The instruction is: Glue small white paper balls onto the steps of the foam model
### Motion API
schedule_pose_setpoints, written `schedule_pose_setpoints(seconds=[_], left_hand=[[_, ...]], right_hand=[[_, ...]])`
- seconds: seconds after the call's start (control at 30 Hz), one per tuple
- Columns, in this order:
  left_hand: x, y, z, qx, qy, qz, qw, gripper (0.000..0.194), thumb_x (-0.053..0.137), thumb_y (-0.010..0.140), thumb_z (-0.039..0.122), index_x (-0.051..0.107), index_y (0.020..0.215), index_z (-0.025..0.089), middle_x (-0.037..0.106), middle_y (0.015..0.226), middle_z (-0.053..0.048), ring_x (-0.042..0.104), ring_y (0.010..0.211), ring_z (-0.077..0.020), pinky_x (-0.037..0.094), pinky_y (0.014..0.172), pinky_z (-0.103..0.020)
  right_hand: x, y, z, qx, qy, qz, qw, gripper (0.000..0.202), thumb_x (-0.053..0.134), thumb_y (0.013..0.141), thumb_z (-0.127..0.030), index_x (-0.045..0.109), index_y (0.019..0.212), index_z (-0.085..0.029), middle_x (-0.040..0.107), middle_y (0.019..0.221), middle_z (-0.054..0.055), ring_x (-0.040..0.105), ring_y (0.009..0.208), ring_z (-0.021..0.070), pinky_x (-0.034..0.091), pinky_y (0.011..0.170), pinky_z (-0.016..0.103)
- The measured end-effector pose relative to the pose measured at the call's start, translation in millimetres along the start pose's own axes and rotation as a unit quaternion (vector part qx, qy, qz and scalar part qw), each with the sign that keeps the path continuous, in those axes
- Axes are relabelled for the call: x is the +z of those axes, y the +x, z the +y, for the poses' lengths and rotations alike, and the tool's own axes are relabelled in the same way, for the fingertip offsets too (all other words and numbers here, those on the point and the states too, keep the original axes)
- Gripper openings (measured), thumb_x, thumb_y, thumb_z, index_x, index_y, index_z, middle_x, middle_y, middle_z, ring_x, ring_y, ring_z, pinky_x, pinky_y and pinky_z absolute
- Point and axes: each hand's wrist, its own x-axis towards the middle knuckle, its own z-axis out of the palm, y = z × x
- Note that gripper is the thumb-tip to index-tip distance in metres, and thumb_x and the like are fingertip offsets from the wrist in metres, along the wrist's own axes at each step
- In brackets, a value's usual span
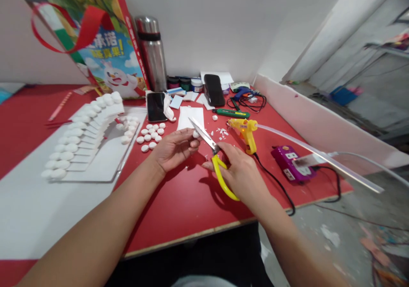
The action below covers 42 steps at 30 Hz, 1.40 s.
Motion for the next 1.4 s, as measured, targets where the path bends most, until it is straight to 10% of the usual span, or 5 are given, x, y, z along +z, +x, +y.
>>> schedule_pose_setpoints(seconds=[0.3,0.6,0.8,1.13,1.4], left_hand=[[5.4,-3,4,0.003,0.008,0.013,1.000,0.028,0.081,0.068,0.005,0.074,0.095,0.005,0.069,0.084,-0.007,0.063,0.068,-0.0092,0.055,0.065,-0.017],[0.3,1,0,0.135,0.188,0.079,0.970,0.028,0.088,0.068,0.015,0.077,0.094,0.015,0.075,0.084,-0.004,0.070,0.076,-0.0136,0.056,0.077,-0.026],[-0.9,2,5,0.238,0.354,0.124,0.896,0.022,0.086,0.070,0.011,0.078,0.090,0.016,0.070,0.092,-0.004,0.063,0.085,-0.0142,0.049,0.081,-0.024],[-1.9,2,-3,0.198,0.331,0.121,0.915,0.029,0.088,0.071,0.018,0.077,0.097,0.014,0.073,0.093,-0.007,0.066,0.088,-0.0173,0.051,0.082,-0.027],[-11.2,3,-5,0.182,0.291,0.145,0.928,0.033,0.092,0.068,0.026,0.076,0.094,0.013,0.075,0.087,-0.006,0.069,0.078,-0.0150,0.056,0.077,-0.028]], right_hand=[[-12,26,-2,0.139,-0.140,-0.071,0.978,0.026,0.058,0.095,-0.030,0.064,0.112,-0.011,0.076,0.092,0.018,0.073,0.083,0.0326,0.046,0.066,0.035],[-12,55,-28,0.065,-0.247,-0.149,0.955,0.013,0.070,0.087,-0.029,0.072,0.085,-0.016,0.076,0.083,0.019,0.074,0.078,0.0351,0.049,0.061,0.038],[-3,84,-18,0.041,0.135,-0.051,0.989,0.019,0.064,0.092,-0.034,0.076,0.090,-0.019,0.073,0.074,0.006,0.069,0.068,0.0209,0.049,0.063,0.032],[29,82,1,0.205,0.558,-0.106,0.797,0.036,0.090,0.062,-0.040,0.071,0.079,-0.014,0.065,0.068,-0.002,0.051,0.055,0.0078,0.039,0.051,0.023],[32,83,3,0.221,0.604,-0.138,0.753,0.038,0.092,0.062,-0.041,0.070,0.078,-0.015,0.062,0.064,-0.004,0.051,0.054,0.0068,0.040,0.050,0.021]])
